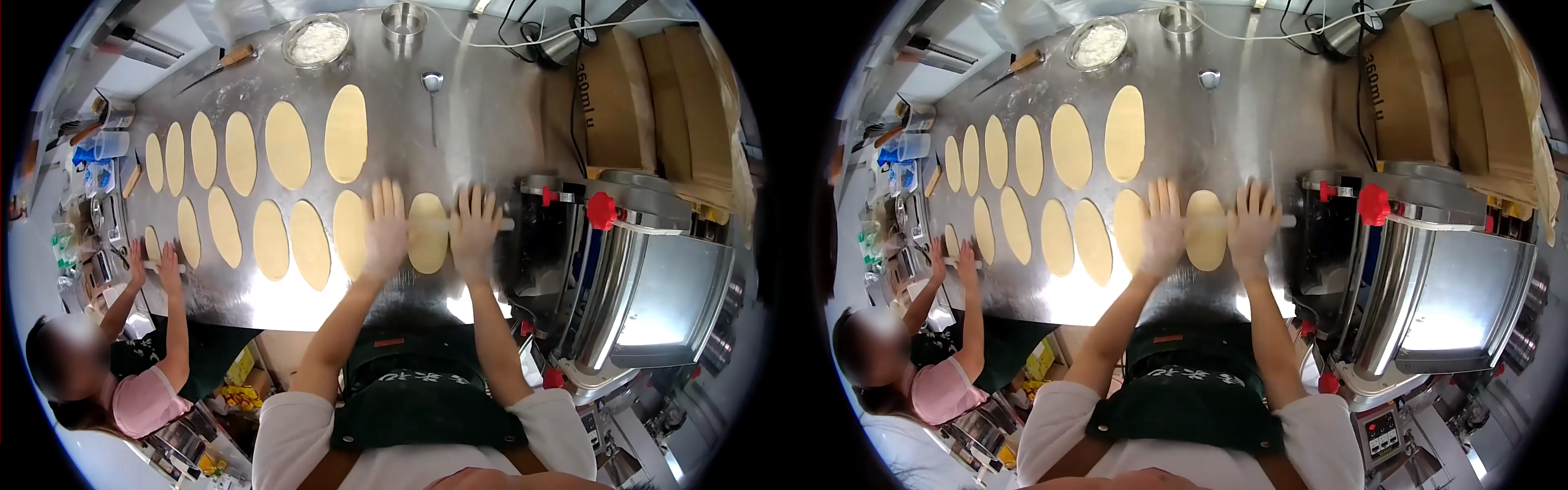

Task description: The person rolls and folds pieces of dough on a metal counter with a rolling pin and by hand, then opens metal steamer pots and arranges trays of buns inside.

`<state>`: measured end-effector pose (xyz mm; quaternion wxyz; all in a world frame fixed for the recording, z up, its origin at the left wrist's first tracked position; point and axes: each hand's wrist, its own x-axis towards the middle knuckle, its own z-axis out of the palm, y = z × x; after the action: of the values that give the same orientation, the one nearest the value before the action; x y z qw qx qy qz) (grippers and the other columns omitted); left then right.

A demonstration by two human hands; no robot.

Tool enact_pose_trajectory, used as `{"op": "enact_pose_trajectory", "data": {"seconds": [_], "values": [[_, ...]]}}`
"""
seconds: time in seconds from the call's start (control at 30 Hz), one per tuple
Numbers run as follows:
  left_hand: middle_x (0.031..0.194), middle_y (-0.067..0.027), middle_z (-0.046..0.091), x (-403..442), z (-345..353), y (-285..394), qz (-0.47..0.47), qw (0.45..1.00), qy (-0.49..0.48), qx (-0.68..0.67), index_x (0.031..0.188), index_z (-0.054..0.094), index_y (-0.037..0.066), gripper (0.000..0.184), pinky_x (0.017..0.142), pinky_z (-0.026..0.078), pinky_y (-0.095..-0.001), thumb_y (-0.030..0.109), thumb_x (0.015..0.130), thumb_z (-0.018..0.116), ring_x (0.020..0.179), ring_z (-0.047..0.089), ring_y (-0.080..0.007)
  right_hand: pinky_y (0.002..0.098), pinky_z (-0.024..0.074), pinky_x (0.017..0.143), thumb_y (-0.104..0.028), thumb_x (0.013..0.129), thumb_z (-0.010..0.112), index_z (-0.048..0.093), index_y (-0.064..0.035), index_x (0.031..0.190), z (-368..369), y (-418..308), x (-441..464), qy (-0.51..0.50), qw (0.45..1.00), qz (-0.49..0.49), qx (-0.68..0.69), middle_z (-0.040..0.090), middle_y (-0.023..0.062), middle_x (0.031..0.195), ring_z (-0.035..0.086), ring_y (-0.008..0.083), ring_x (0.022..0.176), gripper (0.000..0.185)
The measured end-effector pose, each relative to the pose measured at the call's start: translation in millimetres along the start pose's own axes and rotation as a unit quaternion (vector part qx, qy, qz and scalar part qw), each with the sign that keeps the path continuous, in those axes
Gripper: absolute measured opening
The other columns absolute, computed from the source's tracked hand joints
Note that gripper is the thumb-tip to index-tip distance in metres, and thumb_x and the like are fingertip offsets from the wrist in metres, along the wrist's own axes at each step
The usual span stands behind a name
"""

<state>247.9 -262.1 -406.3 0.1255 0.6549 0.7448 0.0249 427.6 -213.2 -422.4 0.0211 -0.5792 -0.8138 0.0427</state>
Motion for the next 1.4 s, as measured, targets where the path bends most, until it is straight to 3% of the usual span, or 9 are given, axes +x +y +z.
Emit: {"op": "enact_pose_trajectory", "data": {"seconds": [0.17, 0.37, 0.6, 0.73, 0.87, 0.97, 1.17, 1.27, 1.4], "values": [[0.15, -0.0258, 0.037, -91.8, 33.4, 6.7, 0.018, 0.989, 0.008, -0.145, 0.148, 0.031, -0.007, 0.084, 0.114, 0.026, -0.056, 0.038, 0.086, 0.065, 0.143, 0.03, -0.0416, 0.0622, 0.0248, 0.113, -0.028, 0.091, 0.056, 0.046, -0.0125, 0.146, 0.0, 9.3, -91.7, -0.023, 1.0, -0.009, 0.016, 0.043, 0.013, 0.15, 0.036, 0.0441, 0.137, 0.058], [0.153, -0.0259, 0.032, -3.1, -2.8, -11.1, -0.015, 0.993, 0.104, -0.047, 0.148, 0.03, -0.006, 0.081, 0.116, 0.025, -0.0537, 0.034, 0.087, 0.065, 0.145, 0.026, -0.0425, 0.0601, 0.0257, 0.113, -0.029, 0.091, 0.056, 0.045, -0.0123, 0.146, -5.3, 0.4, 4.3, 0.072, 0.995, 0.015, 0.061, 0.043, 0.0161, 0.147, 0.035, 0.047, 0.136, 0.058], [0.154, -0.0263, 0.031, -94.2, 32.7, 9.0, -0.017, 0.997, -0.014, -0.079, 0.147, 0.031, -0.007, 0.09, 0.115, 0.027, -0.0524, 0.04, 0.081, 0.07, 0.145, 0.027, -0.0394, 0.0611, 0.0256, 0.112, -0.031, 0.091, 0.057, 0.046, -0.0146, 0.145, -2.7, 10.3, -90.6, -0.044, 0.999, -0.01, 0.023, 0.043, 0.0107, 0.15, 0.036, 0.044, 0.135, 0.058], [0.151, -0.0245, 0.037, -132.3, 44.0, 12.9, 0.004, 0.994, -0.007, -0.112, 0.145, 0.036, -0.006, 0.085, 0.113, 0.031, -0.0512, 0.037, 0.079, 0.072, 0.141, 0.034, -0.0383, 0.062, 0.0251, 0.111, -0.031, 0.088, 0.059, 0.049, -0.0185, 0.144, 4.5, 15.9, -137.5, -0.006, 0.999, -0.034, 0.028, 0.045, 0.0076, 0.149, 0.037, 0.0408, 0.136, 0.058], [0.148, -0.0202, 0.042, -154.6, 48.6, 10.9, 0.058, 0.993, -0.027, -0.099, 0.142, 0.041, -0.004, 0.076, 0.111, 0.034, -0.0479, 0.033, 0.082, 0.069, 0.138, 0.039, -0.0346, 0.0571, 0.03, 0.111, -0.019, 0.086, 0.06, 0.056, -0.0185, 0.137, 9.8, 25.3, -163.4, 0.02, 0.995, -0.055, 0.076, 0.056, 0.0039, 0.13, 0.047, 0.0319, 0.126, 0.051], [0.147, -0.0174, 0.043, -156.9, 73.5, -3.8, 0.127, 0.989, 0.076, 0.0, 0.142, 0.042, -0.002, 0.072, 0.111, 0.034, -0.0469, 0.031, 0.083, 0.068, 0.139, 0.038, -0.0324, 0.0535, 0.0334, 0.11, -0.014, 0.083, 0.06, 0.061, -0.0171, 0.131, 12.2, 30.1, -154.9, 0.014, 0.991, -0.079, 0.103, 0.059, 0.0031, 0.113, 0.052, 0.0287, 0.118, 0.048], [0.153, -0.0219, 0.035, -72.8, 25.0, 7.7, 0.009, 0.998, 0.008, -0.063, 0.148, 0.033, -0.003, 0.08, 0.114, 0.028, -0.0536, 0.035, 0.086, 0.066, 0.143, 0.032, -0.0374, 0.059, 0.0268, 0.113, -0.039, 0.088, 0.061, 0.047, -0.0122, 0.145, 2.5, 9.1, -73.0, -0.024, 0.998, -0.041, 0.028, 0.042, 0.0079, 0.152, 0.038, 0.0396, 0.135, 0.065], [0.155, -0.0234, 0.03, -12.1, -3.5, 0.3, 0.011, 1.0, -0.011, -0.026, 0.15, 0.029, -0.004, 0.083, 0.115, 0.026, -0.0551, 0.04, 0.088, 0.064, 0.145, 0.028, -0.0389, 0.0594, 0.0273, 0.113, -0.041, 0.09, 0.06, 0.046, -0.0124, 0.146, -5.2, -0.9, -5.4, 0.007, 1.0, -0.021, -0.011, 0.043, 0.0089, 0.15, 0.038, 0.0408, 0.135, 0.065], [0.156, -0.0236, 0.029, 67.5, -1.4, -18.7, 0.016, 0.993, 0.113, -0.011, 0.151, 0.027, -0.004, 0.084, 0.116, 0.024, -0.0563, 0.044, 0.09, 0.061, 0.145, 0.026, -0.0398, 0.0603, 0.0293, 0.111, -0.039, 0.091, 0.059, 0.048, -0.0121, 0.143, -7.5, -4.8, 78.9, 0.068, 0.998, -0.016, 0.009, 0.045, 0.01, 0.148, 0.039, 0.041, 0.134, 0.059]]}}
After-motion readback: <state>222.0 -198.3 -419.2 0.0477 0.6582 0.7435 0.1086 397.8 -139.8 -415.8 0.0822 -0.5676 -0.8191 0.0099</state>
